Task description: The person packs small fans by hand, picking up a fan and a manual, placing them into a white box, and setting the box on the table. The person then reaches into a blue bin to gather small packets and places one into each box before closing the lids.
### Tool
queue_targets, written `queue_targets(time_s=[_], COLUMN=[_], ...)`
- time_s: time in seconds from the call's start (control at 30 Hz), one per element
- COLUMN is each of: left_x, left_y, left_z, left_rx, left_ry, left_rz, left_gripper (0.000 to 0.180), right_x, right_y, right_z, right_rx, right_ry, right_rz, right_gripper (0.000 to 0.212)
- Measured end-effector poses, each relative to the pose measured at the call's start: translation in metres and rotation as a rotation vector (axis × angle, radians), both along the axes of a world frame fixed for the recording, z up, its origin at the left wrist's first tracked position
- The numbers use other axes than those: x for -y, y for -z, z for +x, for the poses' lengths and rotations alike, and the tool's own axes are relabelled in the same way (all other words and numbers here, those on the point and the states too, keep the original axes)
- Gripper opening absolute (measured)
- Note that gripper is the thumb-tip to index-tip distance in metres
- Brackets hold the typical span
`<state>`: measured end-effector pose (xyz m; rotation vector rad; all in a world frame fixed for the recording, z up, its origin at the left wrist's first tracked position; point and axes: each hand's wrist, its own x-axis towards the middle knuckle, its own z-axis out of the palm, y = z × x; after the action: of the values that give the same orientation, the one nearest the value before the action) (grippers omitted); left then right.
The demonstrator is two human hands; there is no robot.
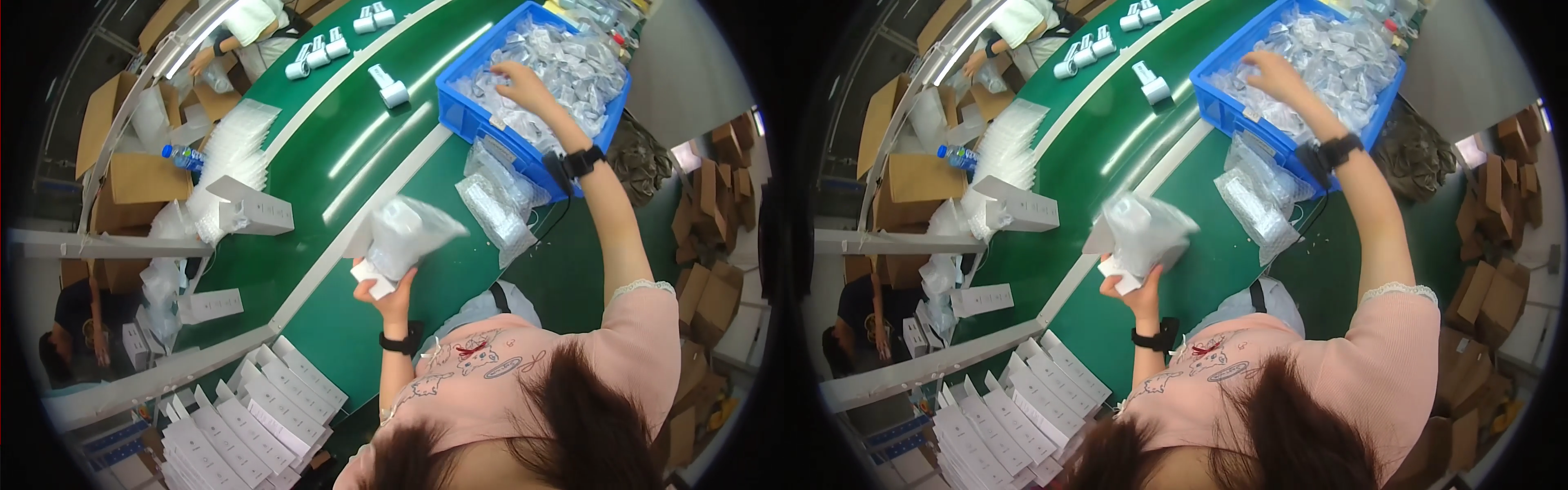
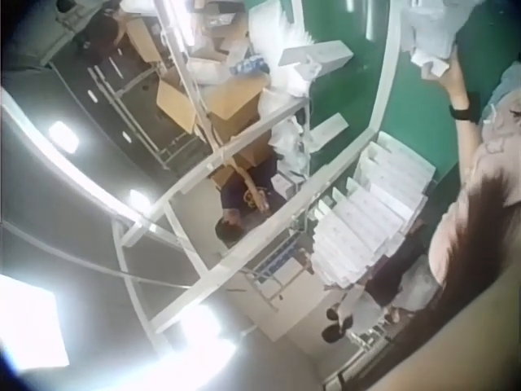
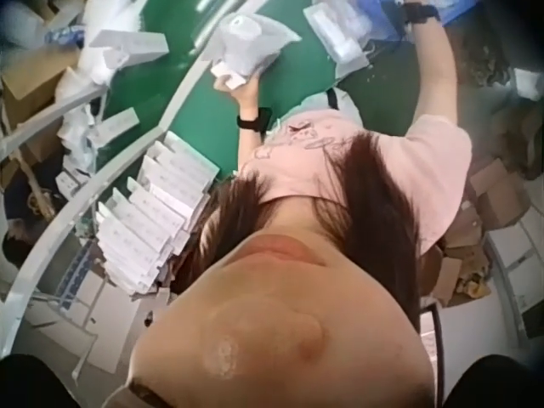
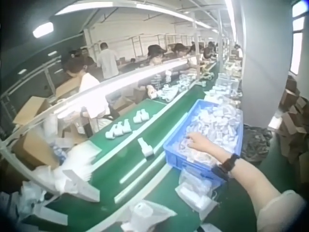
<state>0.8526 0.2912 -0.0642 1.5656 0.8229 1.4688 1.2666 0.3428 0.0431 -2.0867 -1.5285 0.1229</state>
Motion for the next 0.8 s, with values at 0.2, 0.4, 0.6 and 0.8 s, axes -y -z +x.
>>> queue_targets(time_s=[0.2,0.4,0.6,0.8], left_x=[-0.003,-0.01,-0.016,-0.02], left_y=[0.019,0.009,-0.021,-0.016], left_z=[0.01,0.01,0.022,0.014], left_rx=[-0.153,-0.132,-0.243,-0.199], left_ry=[-0.048,0.17,0.222,0.215], left_rz=[-0.067,-0.015,0.043,-0.124], left_gripper=[0.072,0.071,0.065,0.062], right_x=[-0.074,-0.081,-0.063,0.002], right_y=[0.097,0.116,0.071,-0.037], right_z=[0.092,0.095,0.097,0.025], right_rx=[0.123,-0.189,0.468,-0.104], right_ry=[-0.006,0.071,-0.073,-0.09], right_rz=[-0.218,-0.22,-0.059,0.245], right_gripper=[0.055,0.043,0.031,0.021])
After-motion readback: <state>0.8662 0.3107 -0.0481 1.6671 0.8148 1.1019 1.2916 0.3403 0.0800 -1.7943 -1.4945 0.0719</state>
